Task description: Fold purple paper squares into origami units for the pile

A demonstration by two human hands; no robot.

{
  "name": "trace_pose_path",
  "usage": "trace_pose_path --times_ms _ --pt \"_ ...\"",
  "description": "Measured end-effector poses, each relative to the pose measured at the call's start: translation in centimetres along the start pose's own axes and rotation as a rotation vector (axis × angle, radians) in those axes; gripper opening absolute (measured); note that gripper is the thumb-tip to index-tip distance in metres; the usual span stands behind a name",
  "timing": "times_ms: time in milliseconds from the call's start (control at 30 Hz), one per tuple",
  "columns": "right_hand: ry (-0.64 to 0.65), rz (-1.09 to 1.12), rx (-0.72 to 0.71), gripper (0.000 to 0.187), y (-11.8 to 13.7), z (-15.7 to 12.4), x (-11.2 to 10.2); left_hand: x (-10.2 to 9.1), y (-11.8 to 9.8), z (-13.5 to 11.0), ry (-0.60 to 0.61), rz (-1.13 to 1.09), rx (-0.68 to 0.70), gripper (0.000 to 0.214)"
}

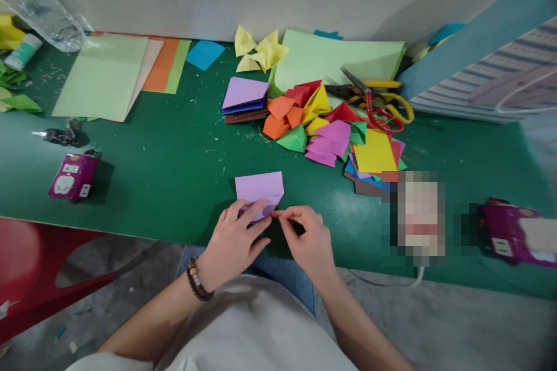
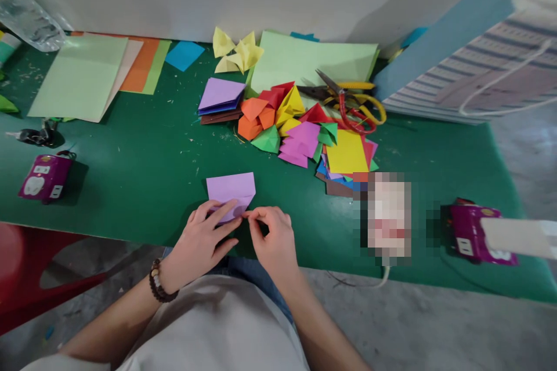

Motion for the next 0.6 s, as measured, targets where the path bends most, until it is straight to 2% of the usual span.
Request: trace_pose_path --times_ms 200,600 --pt "-0.035 -0.072 0.019 0.004 0.1 0.8 -0.1 0.1 0.3 0.1 0.015 0.012 0.003 0.036" --pt "-0.104 -0.143 0.123 0.007 -1.9 2.1 -0.9 0.1 0.3 0.2 0.025 0.008 0.0 0.035"
Point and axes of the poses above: each hand's wrist, its own z-axis towards the middle knuckle, its own x-axis out of the palm, y = z × x, the point moved 8 cm from there along z, towards the middle knuckle, and after that the axes turned 11 degrees about -x, right-handed, at the moved point
